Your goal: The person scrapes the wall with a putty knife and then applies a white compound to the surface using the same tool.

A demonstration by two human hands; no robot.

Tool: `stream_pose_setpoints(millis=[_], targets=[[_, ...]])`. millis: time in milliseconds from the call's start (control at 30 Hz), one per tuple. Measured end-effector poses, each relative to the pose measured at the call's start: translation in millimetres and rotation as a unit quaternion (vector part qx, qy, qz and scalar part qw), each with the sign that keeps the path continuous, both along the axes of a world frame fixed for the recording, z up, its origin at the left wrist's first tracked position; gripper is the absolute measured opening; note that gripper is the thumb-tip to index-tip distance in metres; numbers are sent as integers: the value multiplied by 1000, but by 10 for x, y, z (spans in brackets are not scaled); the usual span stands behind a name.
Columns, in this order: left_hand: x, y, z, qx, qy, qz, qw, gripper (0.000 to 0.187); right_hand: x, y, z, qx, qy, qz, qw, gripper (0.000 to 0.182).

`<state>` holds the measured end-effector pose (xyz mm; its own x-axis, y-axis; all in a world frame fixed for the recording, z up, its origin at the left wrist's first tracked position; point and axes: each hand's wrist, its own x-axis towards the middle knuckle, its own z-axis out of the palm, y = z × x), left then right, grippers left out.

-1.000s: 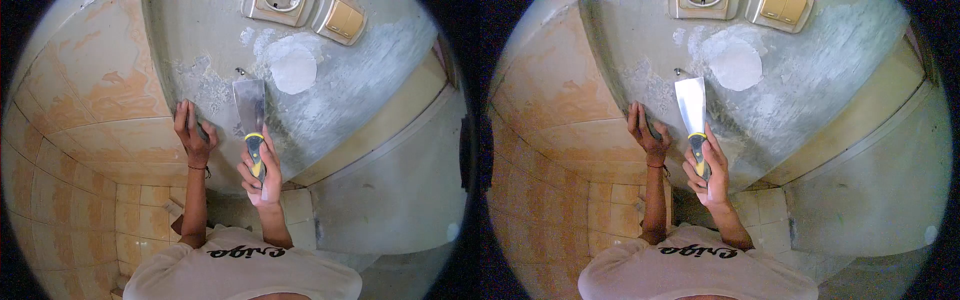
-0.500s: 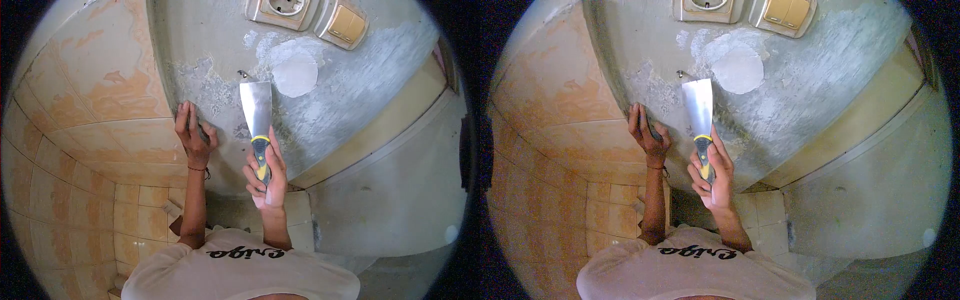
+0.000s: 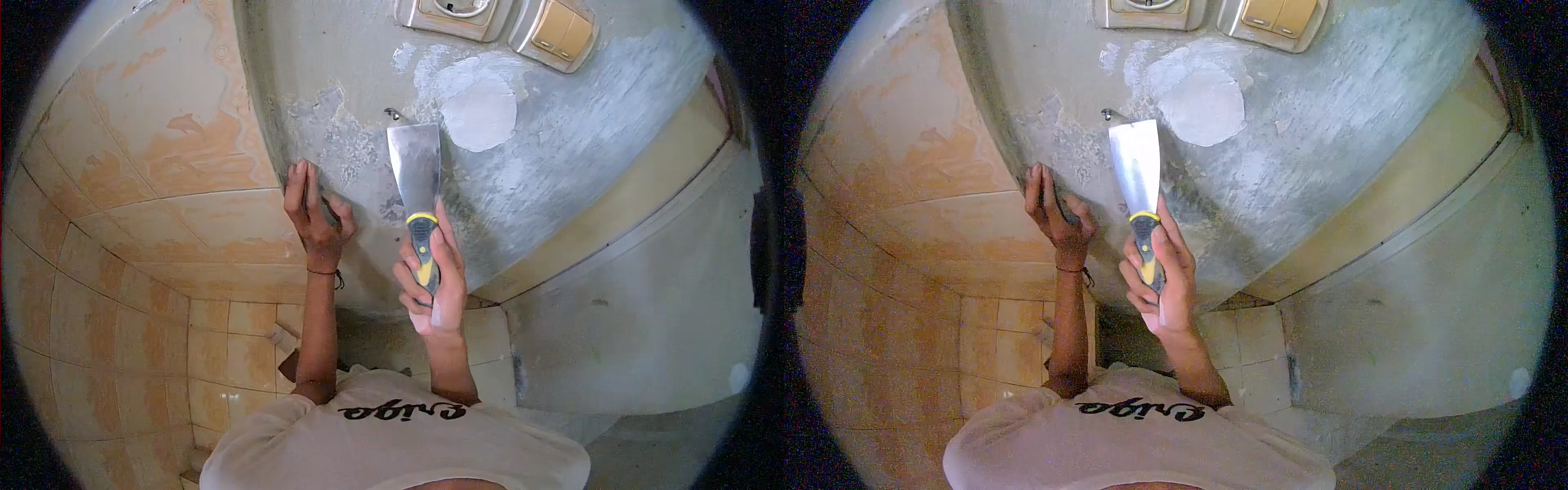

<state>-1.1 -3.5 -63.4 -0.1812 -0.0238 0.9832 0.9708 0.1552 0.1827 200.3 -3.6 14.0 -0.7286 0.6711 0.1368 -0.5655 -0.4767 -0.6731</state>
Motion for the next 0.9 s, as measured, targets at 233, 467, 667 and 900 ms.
stream_pose_setpoints(millis=[233,467,667,900], targets=[[15,1,-6,-9,-7,10,1000,53,18,-29,-7,-1,-2,-14,1000,53],[17,22,17,9,-4,8,1000,52,14,-7,-31,-7,3,-8,1000,54],[-18,47,-23,17,-1,-17,1000,57,-24,8,-23,9,3,-5,1000,55],[21,6,24,2,1,15,1000,52,-21,-24,-7,6,9,-12,1000,54]])
